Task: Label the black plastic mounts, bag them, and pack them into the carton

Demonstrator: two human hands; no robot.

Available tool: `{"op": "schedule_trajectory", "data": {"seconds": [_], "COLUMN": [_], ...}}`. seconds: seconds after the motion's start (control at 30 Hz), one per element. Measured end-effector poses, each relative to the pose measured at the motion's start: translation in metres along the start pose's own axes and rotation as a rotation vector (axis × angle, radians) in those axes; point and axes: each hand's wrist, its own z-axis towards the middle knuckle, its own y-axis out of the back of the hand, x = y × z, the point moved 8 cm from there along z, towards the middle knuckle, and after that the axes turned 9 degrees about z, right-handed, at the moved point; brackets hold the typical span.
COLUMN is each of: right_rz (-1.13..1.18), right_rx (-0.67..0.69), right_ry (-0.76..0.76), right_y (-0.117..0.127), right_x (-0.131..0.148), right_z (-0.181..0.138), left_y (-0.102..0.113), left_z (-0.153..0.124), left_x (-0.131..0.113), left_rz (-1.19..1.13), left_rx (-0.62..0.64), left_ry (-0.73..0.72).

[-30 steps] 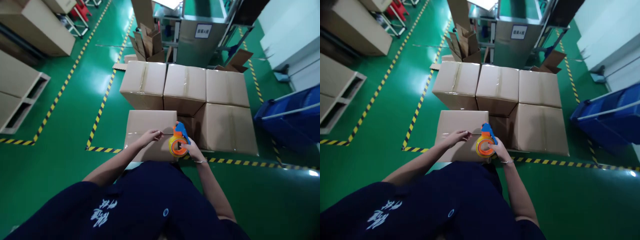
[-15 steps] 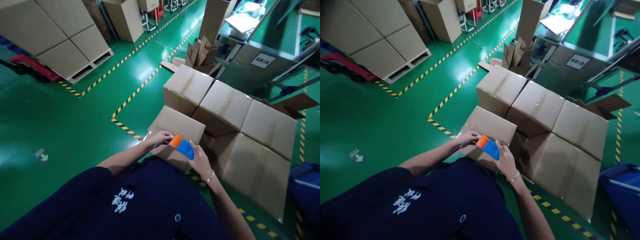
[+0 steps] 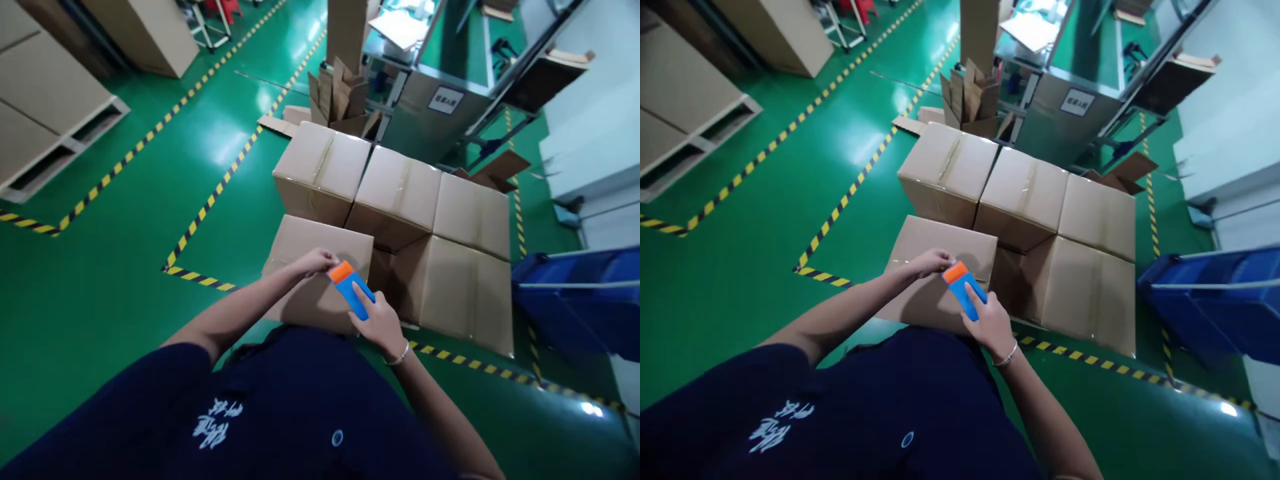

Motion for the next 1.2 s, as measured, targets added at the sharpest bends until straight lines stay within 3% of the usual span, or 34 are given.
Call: {"op": "schedule_trajectory", "data": {"seconds": [0.13,0.23,0.37,0.47,0.57,0.63,0.7,0.8,0.93,1.07,1.2], "right_rz": [0.060,0.200,0.278,0.290,0.244,0.176,0.135,0.053,-0.068,-0.146,-0.212], "right_rx": [-0.151,-0.196,-0.236,-0.274,-0.246,-0.193,-0.110,0.072,0.250,0.287,0.281], "right_ry": [-0.363,-0.587,-0.711,-0.709,-0.611,-0.482,-0.290,-0.004,0.292,0.465,0.508], "right_y": [0.029,0.018,-0.013,-0.021,-0.017,-0.009,0.001,0.014,0.031,0.056,0.076], "right_x": [-0.050,-0.061,-0.044,-0.045,-0.071,-0.092,-0.106,-0.101,-0.054,-0.048,-0.059], "right_z": [-0.091,-0.151,-0.172,-0.174,-0.174,-0.160,-0.128,-0.051,0.033,0.058,0.070], "left_y": [0.000,-0.027,-0.074,-0.077,-0.037,0.009,0.066,0.151,0.236,0.286,0.301], "left_z": [0.085,0.132,0.162,0.162,0.142,0.117,0.086,0.030,-0.050,-0.100,-0.092], "left_x": [-0.075,-0.115,-0.131,-0.130,-0.125,-0.114,-0.090,-0.025,0.074,0.139,0.169], "left_rz": [0.198,0.316,0.421,0.458,0.462,0.446,0.415,0.340,0.209,0.114,0.058], "left_rx": [-0.016,0.024,0.069,0.045,-0.031,-0.117,-0.225,-0.399,-0.634,-0.792,-0.781], "left_ry": [-0.055,-0.095,-0.140,-0.184,-0.235,-0.247,-0.216,-0.069,0.181,0.335,0.345]}}
